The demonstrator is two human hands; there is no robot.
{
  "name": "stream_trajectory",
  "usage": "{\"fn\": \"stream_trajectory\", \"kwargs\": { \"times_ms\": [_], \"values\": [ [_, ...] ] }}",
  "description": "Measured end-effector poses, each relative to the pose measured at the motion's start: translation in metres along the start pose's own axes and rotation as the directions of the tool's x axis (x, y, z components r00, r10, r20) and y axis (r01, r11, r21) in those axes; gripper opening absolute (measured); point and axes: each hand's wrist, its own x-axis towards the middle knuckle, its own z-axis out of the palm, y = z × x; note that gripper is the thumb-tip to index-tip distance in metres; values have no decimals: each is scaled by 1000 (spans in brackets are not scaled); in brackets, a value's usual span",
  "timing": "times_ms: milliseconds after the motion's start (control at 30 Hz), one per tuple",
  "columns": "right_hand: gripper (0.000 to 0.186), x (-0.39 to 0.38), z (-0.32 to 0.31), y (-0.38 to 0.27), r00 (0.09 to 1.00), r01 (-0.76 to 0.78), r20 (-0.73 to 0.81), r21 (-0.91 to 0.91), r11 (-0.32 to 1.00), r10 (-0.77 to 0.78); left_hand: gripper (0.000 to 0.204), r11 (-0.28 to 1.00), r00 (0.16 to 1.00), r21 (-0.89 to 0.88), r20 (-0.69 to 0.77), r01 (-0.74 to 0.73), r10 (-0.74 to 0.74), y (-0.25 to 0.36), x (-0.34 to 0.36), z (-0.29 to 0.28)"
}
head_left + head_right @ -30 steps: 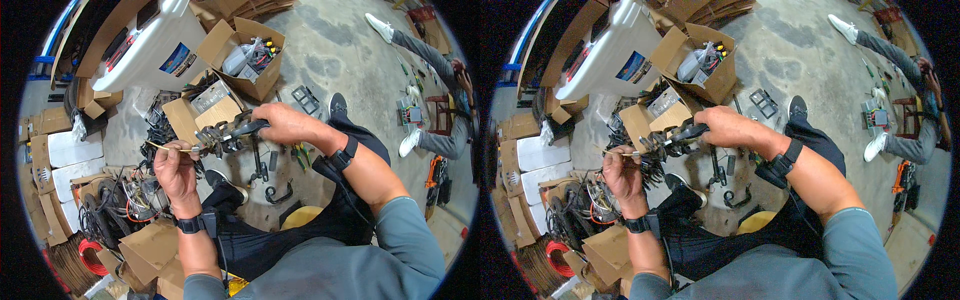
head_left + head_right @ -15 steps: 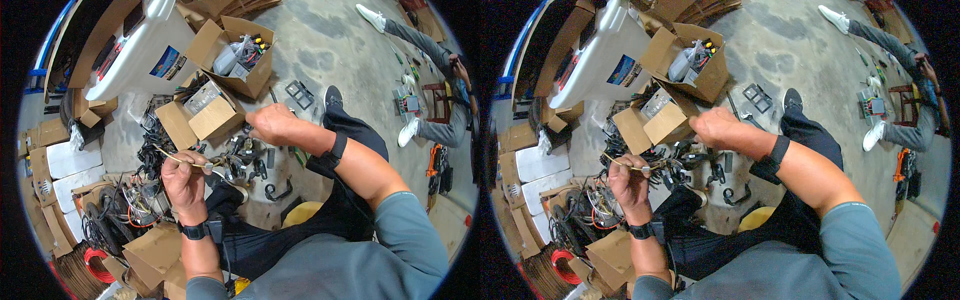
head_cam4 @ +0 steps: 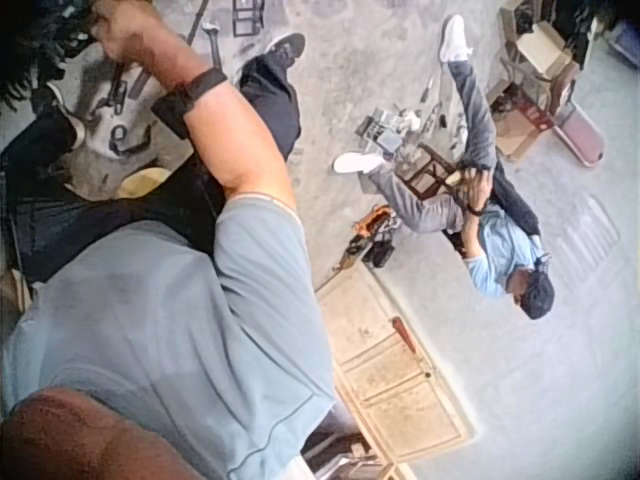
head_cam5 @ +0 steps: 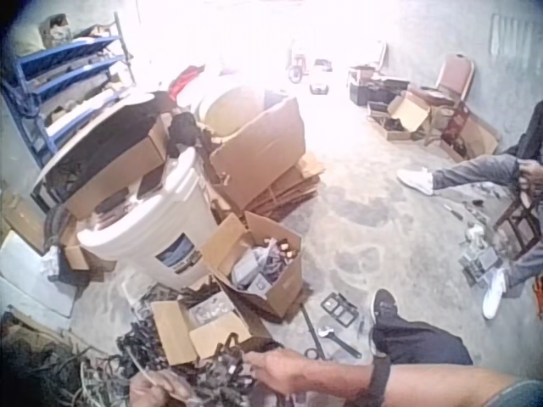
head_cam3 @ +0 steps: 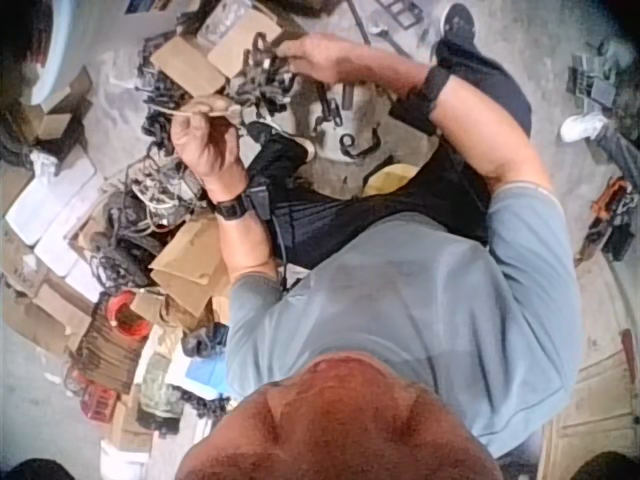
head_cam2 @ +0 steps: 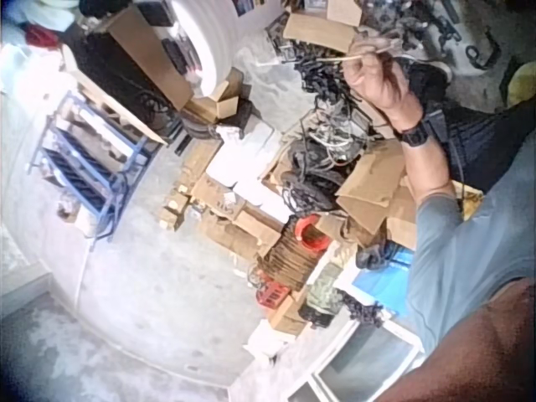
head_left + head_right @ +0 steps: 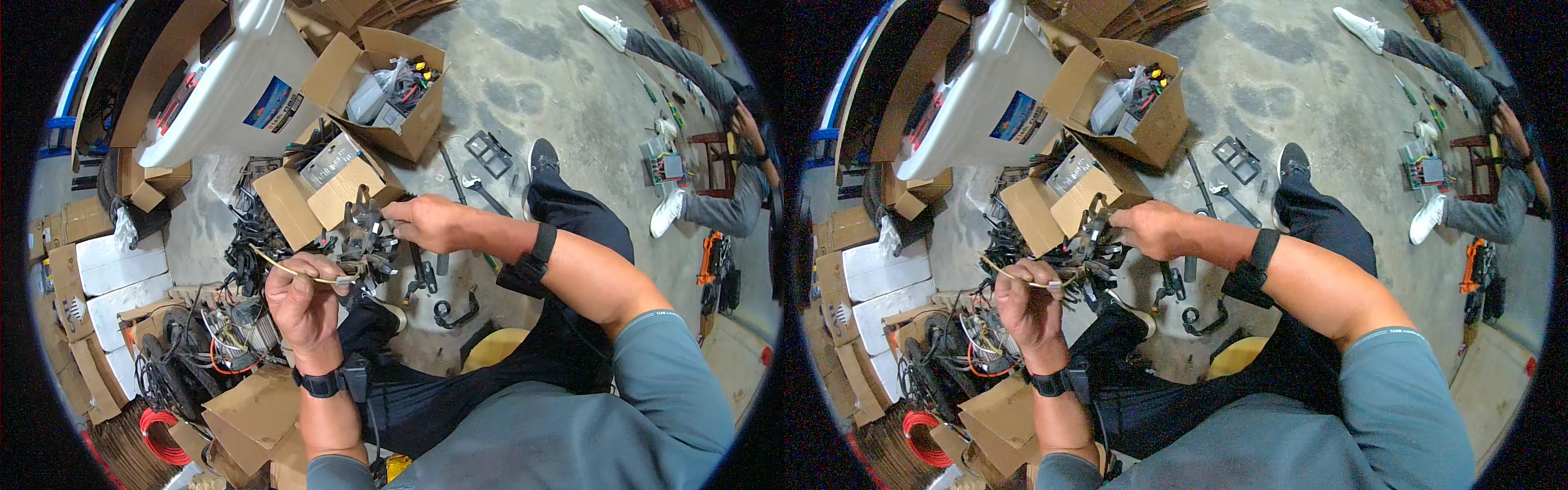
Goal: Repairing or assembling a wiring harness and mechanical parts for a motorcycle using pliers.
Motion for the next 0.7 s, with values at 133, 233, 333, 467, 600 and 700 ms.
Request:
{"fn": "stream_trajectory", "kwargs": {
  "times_ms": [133, 233, 333, 467, 600, 700],
  "values": [
    [30, 10, 6, 8, 997, -28, 70, -50, 998, 31, 18, 1000, 1000, -12, -3, -2, 2, 0, 0, -3],
    [28, 9, 11, 1, 998, -48, 47, 132, 990, 42, 17, 1000, 1000, -29, -2, -2, 2, 1, -1, -6],
    [28, 8, 5, -13, 983, -84, 178, 233, 969, 42, 17, 999, 1000, -39, 3, 8, -8, 3, -2, -3],
    [30, 9, 15, -1, 963, -38, 269, 141, 989, -1, 17, 999, 1000, -28, 4, 22, -22, -1, -3, -1],
    [30, 10, 21, 4, 960, 88, 257, 94, 992, -109, 17, 1000, 1000, -27, 11, 15, -15, -2, -3, 0],
    [32, 6, -1, -25, 884, -136, 463, 117, 984, 67, 17, 1000, 1000, -17, 12, 5, -5, 2, -4, -3]
  ]
}}
